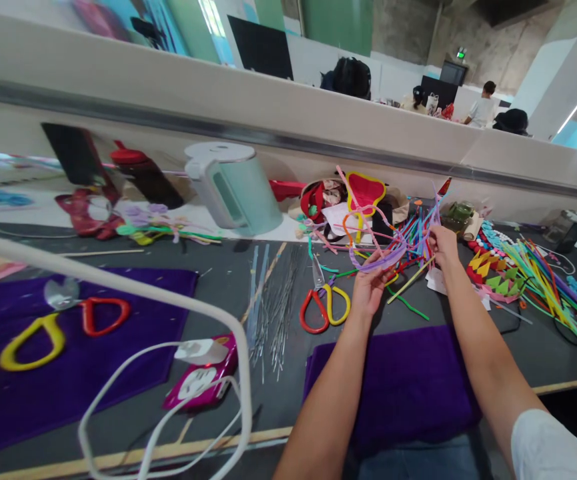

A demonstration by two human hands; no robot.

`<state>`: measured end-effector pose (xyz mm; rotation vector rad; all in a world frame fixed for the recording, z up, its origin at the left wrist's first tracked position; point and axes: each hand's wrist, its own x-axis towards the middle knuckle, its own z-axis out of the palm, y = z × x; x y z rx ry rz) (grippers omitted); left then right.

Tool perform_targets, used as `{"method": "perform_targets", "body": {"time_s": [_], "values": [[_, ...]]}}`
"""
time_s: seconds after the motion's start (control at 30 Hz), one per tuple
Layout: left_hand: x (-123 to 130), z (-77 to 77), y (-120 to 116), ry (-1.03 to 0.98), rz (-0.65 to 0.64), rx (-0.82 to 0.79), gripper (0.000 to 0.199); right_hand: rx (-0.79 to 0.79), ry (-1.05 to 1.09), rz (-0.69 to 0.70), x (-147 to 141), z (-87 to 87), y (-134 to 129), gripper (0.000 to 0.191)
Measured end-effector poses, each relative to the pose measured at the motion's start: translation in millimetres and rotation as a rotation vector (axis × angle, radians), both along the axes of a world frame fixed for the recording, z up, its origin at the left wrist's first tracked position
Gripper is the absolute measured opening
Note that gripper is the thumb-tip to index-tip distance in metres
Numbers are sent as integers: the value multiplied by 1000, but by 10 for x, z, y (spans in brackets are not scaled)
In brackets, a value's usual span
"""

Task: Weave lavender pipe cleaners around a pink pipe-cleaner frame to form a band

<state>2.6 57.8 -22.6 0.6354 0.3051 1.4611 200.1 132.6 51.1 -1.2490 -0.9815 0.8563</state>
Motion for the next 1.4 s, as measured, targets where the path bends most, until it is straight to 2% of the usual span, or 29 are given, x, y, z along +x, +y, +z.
{"method": "perform_targets", "body": {"time_s": [0.1, 0.27, 0.4, 0.57, 0.7, 0.8, 0.93, 1.0, 1.13, 1.27, 1.4], "values": [[6, -4, -12, 10, -16, -1, 46, 28, 264, 85, -34, 128, -97, 13], [31, -30, -48, 35, -53, 9, 48, 143, 391, 142, -63, 160, -527, 19], [55, -50, -56, 30, -52, -4, 46, 376, 400, 19, -102, 55, -906, 29], [63, -66, -110, 52, -30, -11, 42, 517, 438, -143, -73, -124, -1234, 20], [45, -160, -292, 119, -28, -28, 45, 526, 712, -27, -10, -305, -1414, 19], [28, -287, -487, 157, -37, -61, 46, 456, 884, 72, -6, -509, -1517, 14], [19, -429, -725, 168, -31, -86, 47, 322, 960, 56, 2, -814, -1604, 13], [24, -462, -793, 151, 2, -81, 49, 315, 989, 17, 44, -922, -1631, 13], [40, -483, -800, 115, 74, -103, 51, 362, 1049, 61, 142, -983, -1668, 12], [37, -512, -718, 95, 61, -115, 53, 401, 1115, 138, 156, -967, -1677, 10], [11, -551, -678, 71, 66, -142, 54, 417, 1116, 156, 127, -995, -1673, 7]]}}
